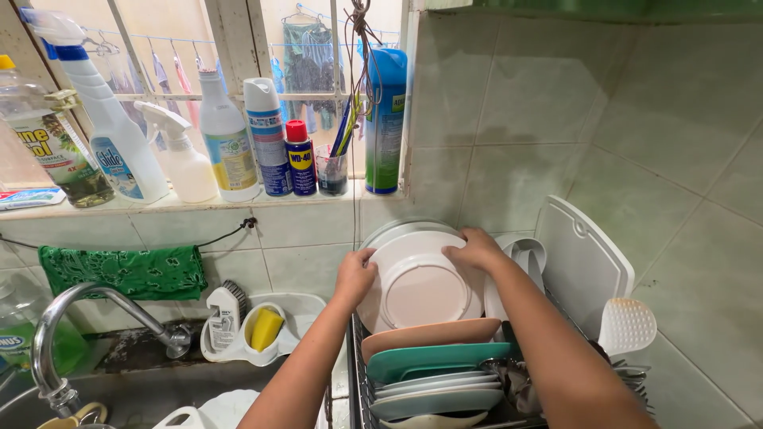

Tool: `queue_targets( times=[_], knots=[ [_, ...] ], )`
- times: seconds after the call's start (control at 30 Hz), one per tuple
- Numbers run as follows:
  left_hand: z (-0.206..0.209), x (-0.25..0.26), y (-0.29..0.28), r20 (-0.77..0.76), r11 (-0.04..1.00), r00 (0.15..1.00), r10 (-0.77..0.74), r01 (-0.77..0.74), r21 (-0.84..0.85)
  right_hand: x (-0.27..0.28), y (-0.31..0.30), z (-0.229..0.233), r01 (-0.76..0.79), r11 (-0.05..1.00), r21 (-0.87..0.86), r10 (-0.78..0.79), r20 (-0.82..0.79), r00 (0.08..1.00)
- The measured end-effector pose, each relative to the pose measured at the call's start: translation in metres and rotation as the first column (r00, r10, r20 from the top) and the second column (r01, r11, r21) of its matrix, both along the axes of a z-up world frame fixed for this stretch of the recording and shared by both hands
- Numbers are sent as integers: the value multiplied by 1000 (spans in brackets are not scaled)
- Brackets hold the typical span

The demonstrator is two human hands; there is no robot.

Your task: Setting a dining table with plates and cutlery.

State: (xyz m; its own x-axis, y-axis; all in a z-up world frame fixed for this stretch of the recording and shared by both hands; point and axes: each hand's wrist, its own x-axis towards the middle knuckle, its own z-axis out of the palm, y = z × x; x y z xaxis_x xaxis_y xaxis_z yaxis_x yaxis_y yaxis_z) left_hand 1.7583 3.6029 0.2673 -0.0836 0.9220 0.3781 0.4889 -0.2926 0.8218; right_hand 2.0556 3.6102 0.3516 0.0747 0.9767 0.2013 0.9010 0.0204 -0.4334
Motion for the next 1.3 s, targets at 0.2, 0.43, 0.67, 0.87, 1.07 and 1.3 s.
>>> queue_targets(
  times=[0.2, 0.43, 0.67, 0.87, 1.07, 1.3],
  knots=[
    [-15, 0, 13, 109, 998, 992, -56, 54, 22, 2, -11, 10, -88, 996, -35, 79, -205, 976],
    [11, -11, 5, 190, 998, 980, -55, 57, -8, -3, -7, 14, -176, 984, 8, 162, -442, 882],
    [78, -29, -25, 237, 995, 970, -51, 29, 94, -14, 2, 46, -259, 947, 190, 319, -638, 700],
    [87, -53, -45, 265, 946, 954, 142, -210, 247, -40, -65, 121, -251, 880, 403, 471, -673, 570],
    [151, -62, -159, 949, 798, 264, 171, 528, -291, -57, -176, 137, -251, 686, 683, 681, -481, 552],
    [72, -99, -198, 996, 827, 33, -80, 560, 48, -66, -243, 55, -43, 626, 779, 760, -597, 256]
  ],
)
